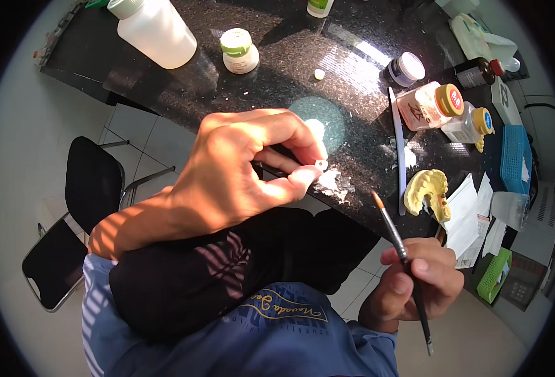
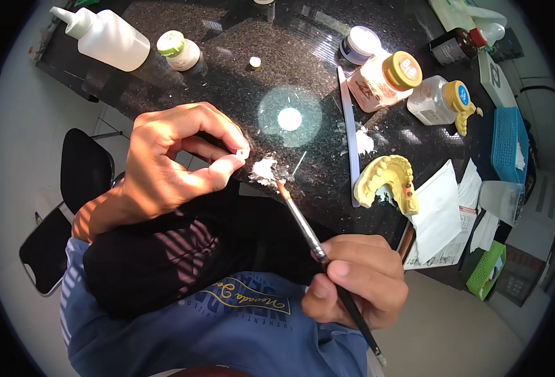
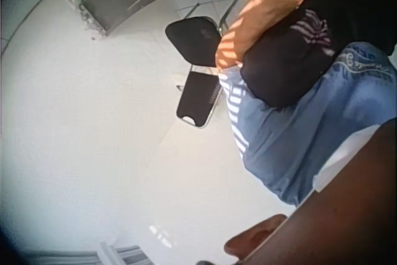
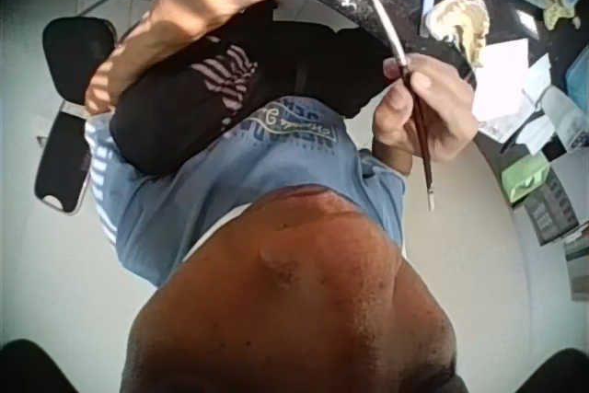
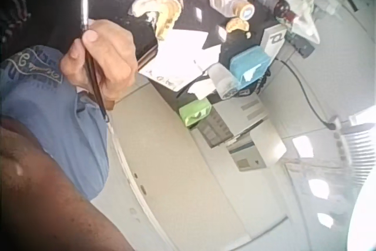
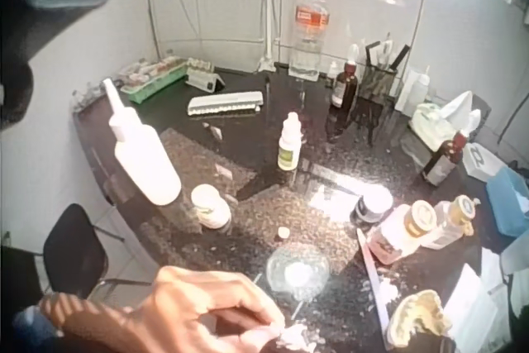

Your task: The person applies dental porcelain paste to a prosthetic tooth using a fine brush, repeatedly dipping the brush into a liquid and a powder on a workspace before layering it onto the crown on a dental model.

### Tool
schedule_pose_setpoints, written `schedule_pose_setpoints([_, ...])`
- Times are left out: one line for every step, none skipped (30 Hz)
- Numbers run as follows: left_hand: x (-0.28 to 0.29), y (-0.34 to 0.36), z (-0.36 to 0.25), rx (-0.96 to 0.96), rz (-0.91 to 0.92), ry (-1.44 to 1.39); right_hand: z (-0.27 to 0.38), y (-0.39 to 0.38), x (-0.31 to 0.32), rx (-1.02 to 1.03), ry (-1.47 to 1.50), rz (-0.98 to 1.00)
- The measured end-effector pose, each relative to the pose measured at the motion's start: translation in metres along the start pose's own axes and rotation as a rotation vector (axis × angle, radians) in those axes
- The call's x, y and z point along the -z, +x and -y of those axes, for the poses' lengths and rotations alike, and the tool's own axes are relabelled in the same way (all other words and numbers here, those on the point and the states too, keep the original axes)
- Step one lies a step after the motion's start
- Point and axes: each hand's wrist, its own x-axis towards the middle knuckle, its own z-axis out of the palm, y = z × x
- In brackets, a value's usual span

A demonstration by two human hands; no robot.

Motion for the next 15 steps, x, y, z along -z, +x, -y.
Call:
schedule_pose_setpoints([0.000,0.002,0.001,-0.004,0.022,0.035,-0.003,0.002,-0.007,0.010,-0.042,0.013])
schedule_pose_setpoints([-0.001,0.004,0.003,-0.002,0.016,0.024,-0.007,0.003,-0.012,0.021,-0.083,0.025])
schedule_pose_setpoints([-0.002,0.005,0.004,-0.049,0.031,0.030,-0.012,0.003,-0.015,0.031,-0.108,0.020])
schedule_pose_setpoints([-0.003,0.007,0.006,-0.095,0.046,0.036,-0.016,0.002,-0.016,0.029,-0.113,0.032])
schedule_pose_setpoints([-0.004,0.008,0.009,-0.133,0.030,0.005,-0.019,0.001,-0.017,0.034,-0.106,0.032])
schedule_pose_setpoints([-0.004,0.007,0.009,-0.127,0.017,-0.001,-0.022,0.001,-0.018,0.041,-0.090,0.034])
schedule_pose_setpoints([-0.004,0.006,0.009,-0.125,0.014,-0.007,-0.022,-0.001,-0.016,0.022,-0.079,0.051])
schedule_pose_setpoints([-0.003,0.005,0.008,-0.123,0.011,-0.013,-0.022,-0.002,-0.013,0.022,-0.075,0.066])
schedule_pose_setpoints([-0.002,0.006,0.009,-0.137,0.023,-0.016,-0.021,-0.003,-0.010,0.007,-0.065,0.093])
schedule_pose_setpoints([-0.002,0.007,0.010,-0.135,0.016,-0.026,-0.021,-0.003,-0.008,-0.008,-0.054,0.120])
schedule_pose_setpoints([-0.001,0.006,0.012,-0.142,0.032,-0.025,-0.021,-0.003,-0.007,-0.013,-0.039,0.145])
schedule_pose_setpoints([0.000,0.006,0.012,-0.150,0.048,-0.019,-0.019,-0.002,-0.008,-0.013,-0.040,0.153])
schedule_pose_setpoints([0.001,0.006,0.012,-0.149,0.042,-0.024,-0.018,-0.001,-0.009,-0.025,-0.043,0.163])
schedule_pose_setpoints([0.002,0.005,0.012,-0.149,0.050,-0.016,-0.017,0.000,-0.010,-0.037,-0.046,0.173])
schedule_pose_setpoints([0.003,0.005,0.012,-0.150,0.062,-0.007,-0.017,0.000,-0.009,-0.038,-0.048,0.176])
